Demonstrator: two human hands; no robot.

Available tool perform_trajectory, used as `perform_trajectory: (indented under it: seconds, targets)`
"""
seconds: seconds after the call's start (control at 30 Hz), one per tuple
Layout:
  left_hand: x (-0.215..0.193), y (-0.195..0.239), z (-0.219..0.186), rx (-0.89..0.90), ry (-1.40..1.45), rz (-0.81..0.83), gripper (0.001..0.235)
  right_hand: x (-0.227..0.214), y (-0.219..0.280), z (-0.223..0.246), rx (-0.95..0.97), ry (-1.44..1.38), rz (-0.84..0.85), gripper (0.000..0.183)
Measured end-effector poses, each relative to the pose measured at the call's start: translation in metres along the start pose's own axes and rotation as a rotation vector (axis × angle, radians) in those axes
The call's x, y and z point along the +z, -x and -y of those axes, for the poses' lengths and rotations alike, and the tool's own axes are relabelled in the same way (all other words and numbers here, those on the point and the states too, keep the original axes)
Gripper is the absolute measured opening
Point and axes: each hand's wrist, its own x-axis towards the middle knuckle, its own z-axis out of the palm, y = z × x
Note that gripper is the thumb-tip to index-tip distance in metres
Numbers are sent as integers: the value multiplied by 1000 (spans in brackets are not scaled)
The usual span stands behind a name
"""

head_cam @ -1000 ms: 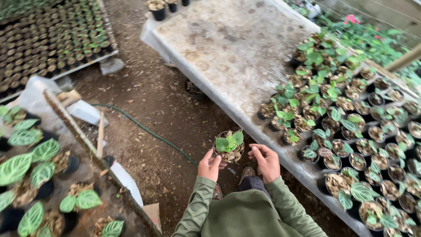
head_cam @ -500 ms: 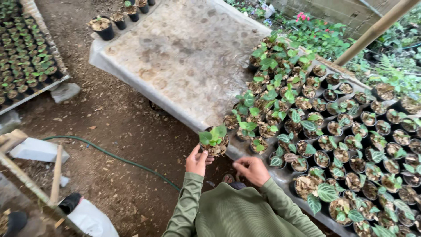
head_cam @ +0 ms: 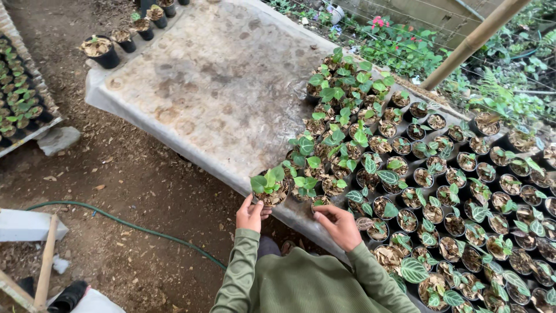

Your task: The person repeatedly picks up small potted plants from a tray, walks to a nearby table, and places them down. The person handles the plants one at a time and returns to the tray to continue the cycle.

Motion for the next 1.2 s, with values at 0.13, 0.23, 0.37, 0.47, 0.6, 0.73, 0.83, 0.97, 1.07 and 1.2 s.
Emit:
perform_trajectory:
  seconds: [0.13,0.23,0.37,0.47,0.6,0.73,0.83,0.97,1.07,1.2]
  targets:
    - [12,-32,1,-8,-39,20,53,-17,-4,-20,108,-78,-141,21]
    - [22,-65,4,-37,-66,45,55,-26,-5,-35,116,-132,-224,20]
    - [38,-123,12,-32,-49,95,53,-32,-16,-53,154,-219,-322,21]
    - [50,-170,15,-36,-96,100,53,-32,-33,-57,206,-265,-404,21]
    - [65,-231,14,-71,-118,116,57,-34,-72,-50,230,-309,-467,20]
    - [85,-288,8,-86,-148,167,54,-39,-116,-31,222,-293,-528,21]
    - [102,-326,0,-120,-171,152,56,-43,-148,-14,228,-279,-579,21]
    - [126,-372,-8,-118,-243,154,55,-42,-181,1,241,-297,-620,22]
    - [142,-405,-9,-143,-244,142,54,-40,-197,5,317,-255,-661,23]
    - [171,-448,-7,-187,-137,157,57,-35,-210,-2,388,-233,-708,23]
